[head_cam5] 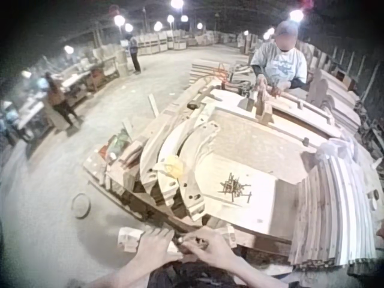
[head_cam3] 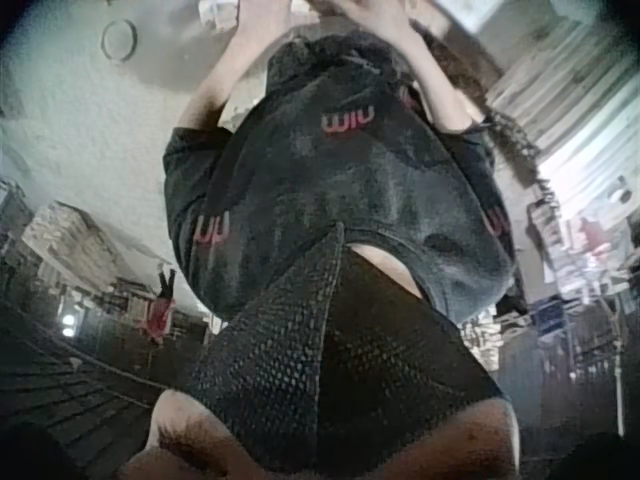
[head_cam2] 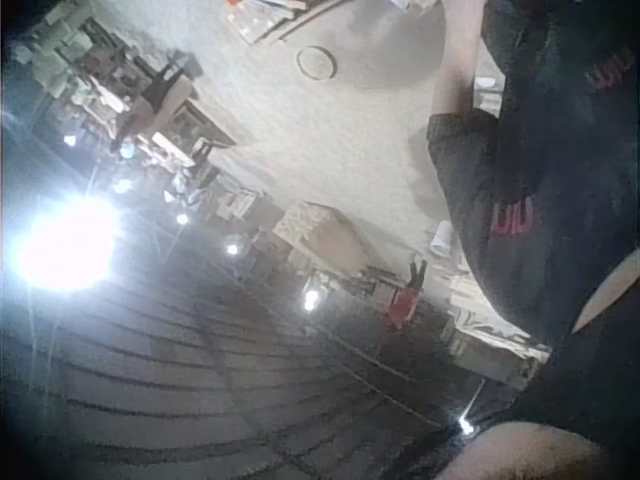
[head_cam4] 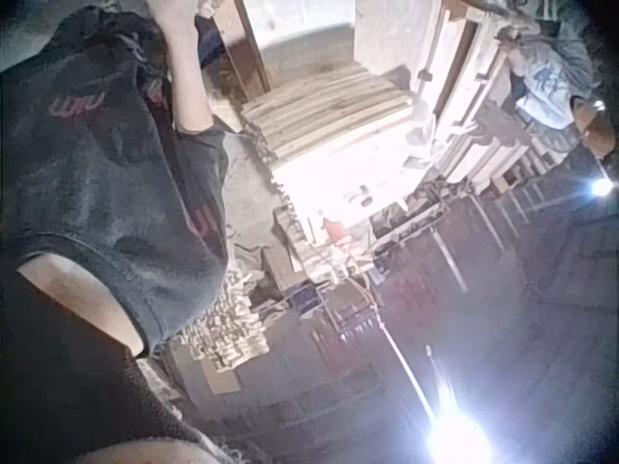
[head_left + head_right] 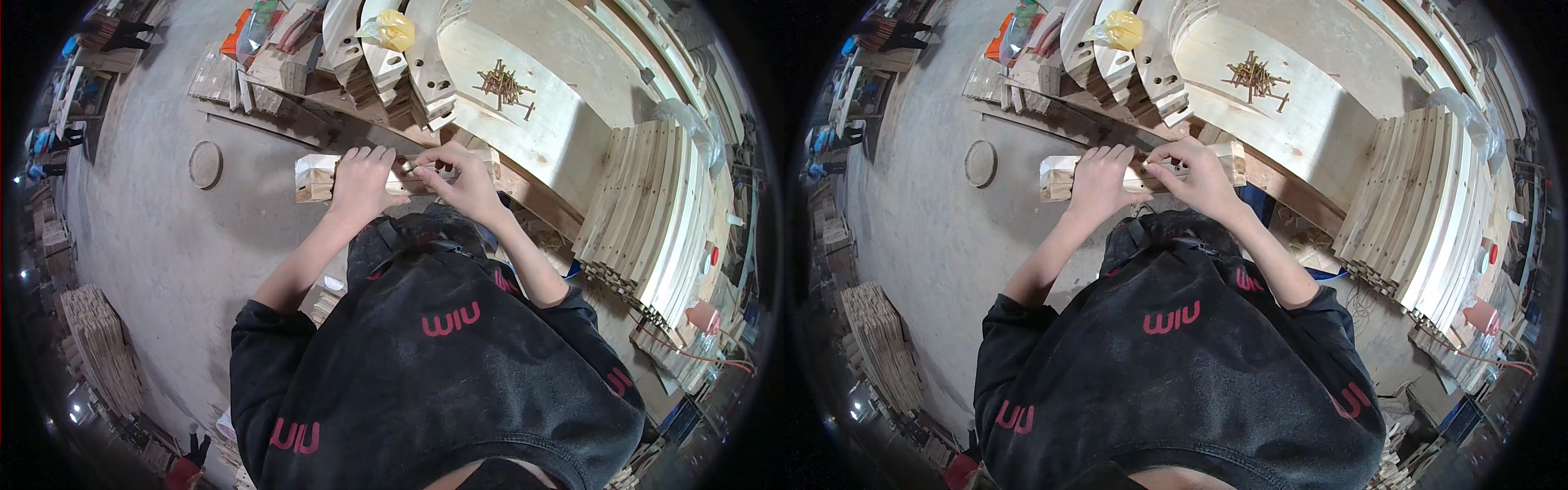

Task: Assembling curved wooden furniture components by manual alignment and inserting screws.

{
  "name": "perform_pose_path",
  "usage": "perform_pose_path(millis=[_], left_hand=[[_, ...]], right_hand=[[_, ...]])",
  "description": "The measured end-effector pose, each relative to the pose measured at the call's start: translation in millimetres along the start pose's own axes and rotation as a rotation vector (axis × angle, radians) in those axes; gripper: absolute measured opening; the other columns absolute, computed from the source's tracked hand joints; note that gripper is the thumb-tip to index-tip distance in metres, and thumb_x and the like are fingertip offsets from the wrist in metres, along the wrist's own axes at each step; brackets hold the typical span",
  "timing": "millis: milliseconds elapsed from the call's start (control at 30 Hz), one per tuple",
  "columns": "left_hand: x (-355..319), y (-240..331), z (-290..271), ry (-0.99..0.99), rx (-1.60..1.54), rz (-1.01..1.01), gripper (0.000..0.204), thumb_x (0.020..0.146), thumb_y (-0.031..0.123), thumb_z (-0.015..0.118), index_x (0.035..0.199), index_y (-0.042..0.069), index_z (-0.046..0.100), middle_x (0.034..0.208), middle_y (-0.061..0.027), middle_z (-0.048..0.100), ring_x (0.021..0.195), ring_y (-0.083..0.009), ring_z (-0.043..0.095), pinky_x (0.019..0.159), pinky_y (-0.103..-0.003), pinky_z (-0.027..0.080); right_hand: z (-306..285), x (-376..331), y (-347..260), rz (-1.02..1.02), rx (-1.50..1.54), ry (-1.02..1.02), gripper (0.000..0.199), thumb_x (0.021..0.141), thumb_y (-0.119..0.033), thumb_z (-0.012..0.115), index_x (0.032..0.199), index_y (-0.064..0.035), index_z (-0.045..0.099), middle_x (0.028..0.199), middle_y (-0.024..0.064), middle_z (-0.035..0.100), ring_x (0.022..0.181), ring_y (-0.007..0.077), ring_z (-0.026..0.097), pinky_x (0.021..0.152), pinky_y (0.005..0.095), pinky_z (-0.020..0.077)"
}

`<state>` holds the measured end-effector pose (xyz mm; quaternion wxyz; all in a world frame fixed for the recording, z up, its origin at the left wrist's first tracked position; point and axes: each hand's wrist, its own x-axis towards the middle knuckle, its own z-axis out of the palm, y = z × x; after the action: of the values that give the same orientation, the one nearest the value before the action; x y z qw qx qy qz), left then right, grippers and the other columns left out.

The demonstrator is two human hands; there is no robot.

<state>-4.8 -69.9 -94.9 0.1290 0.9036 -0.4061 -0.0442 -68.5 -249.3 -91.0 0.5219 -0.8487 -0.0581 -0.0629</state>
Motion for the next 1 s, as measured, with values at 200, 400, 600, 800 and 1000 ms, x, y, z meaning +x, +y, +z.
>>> perform_pose_path(millis=[200, 400, 600, 800, 1000], left_hand=[[-0.3, -0.3, -0.5, -0.023, -0.018, -0.007, 0.071, 0.047, 0.04, 0.082, 0.101, 0.001, 0.059, 0.089, -0.0096, 0.059, 0.086, -0.0247, 0.058, 0.082, -0.036, 0.043], [-2.8, -0.4, 0.0, 0.019, -0.027, -0.002, 0.061, 0.048, 0.037, 0.082, 0.092, 0.002, 0.06, 0.085, -0.0091, 0.06, 0.086, -0.0238, 0.058, 0.078, -0.033, 0.043], [-2.7, -2.3, 2.3, 0.035, -0.023, -0.005, 0.062, 0.046, 0.035, 0.083, 0.094, 0.003, 0.059, 0.085, -0.0091, 0.06, 0.085, -0.0235, 0.058, 0.078, -0.033, 0.043], [-4.6, -2.2, 2.4, 0.053, -0.06, -0.003, 0.057, 0.045, 0.032, 0.083, 0.089, 0.005, 0.058, 0.083, -0.0084, 0.06, 0.083, -0.0238, 0.059, 0.075, -0.033, 0.043], [-6.1, -6.7, 3.7, 0.1, -0.042, 0.0, 0.056, 0.044, 0.029, 0.083, 0.088, 0.005, 0.058, 0.082, -0.0084, 0.06, 0.082, -0.0237, 0.059, 0.075, -0.033, 0.043]], right_hand=[[6.6, 0.3, 0.1, 0.014, -0.029, 0.016, 0.017, 0.079, -0.015, 0.068, 0.09, -0.0029, 0.065, 0.083, 0.009, 0.061, 0.07, 0.0174, 0.055, 0.061, 0.0275, 0.0438], [2.5, 1.9, -9.8, 0.1, -0.026, -0.035, 0.016, 0.079, -0.015, 0.068, 0.09, -0.0031, 0.065, 0.083, 0.008, 0.062, 0.073, 0.0156, 0.055, 0.063, 0.0264, 0.0435], [2.2, -0.3, -13.6, 0.092, 0.019, -0.09, 0.016, 0.079, -0.015, 0.067, 0.091, -0.0035, 0.066, 0.084, 0.0077, 0.063, 0.074, 0.0149, 0.056, 0.065, 0.0255, 0.0431], [7.5, -1.8, -14.5, 0.161, 0.03, -0.158, 0.017, 0.078, -0.015, 0.069, 0.09, -0.0027, 0.066, 0.083, 0.0071, 0.063, 0.072, 0.0153, 0.057, 0.063, 0.0262, 0.045], [13.9, -2.3, -16.1, 0.1, 0.067, -0.158, 0.02, 0.077, -0.015, 0.069, 0.093, -0.003, 0.064, 0.08, 0.006, 0.062, 0.07, 0.0125, 0.057, 0.06, 0.0239, 0.0438]])
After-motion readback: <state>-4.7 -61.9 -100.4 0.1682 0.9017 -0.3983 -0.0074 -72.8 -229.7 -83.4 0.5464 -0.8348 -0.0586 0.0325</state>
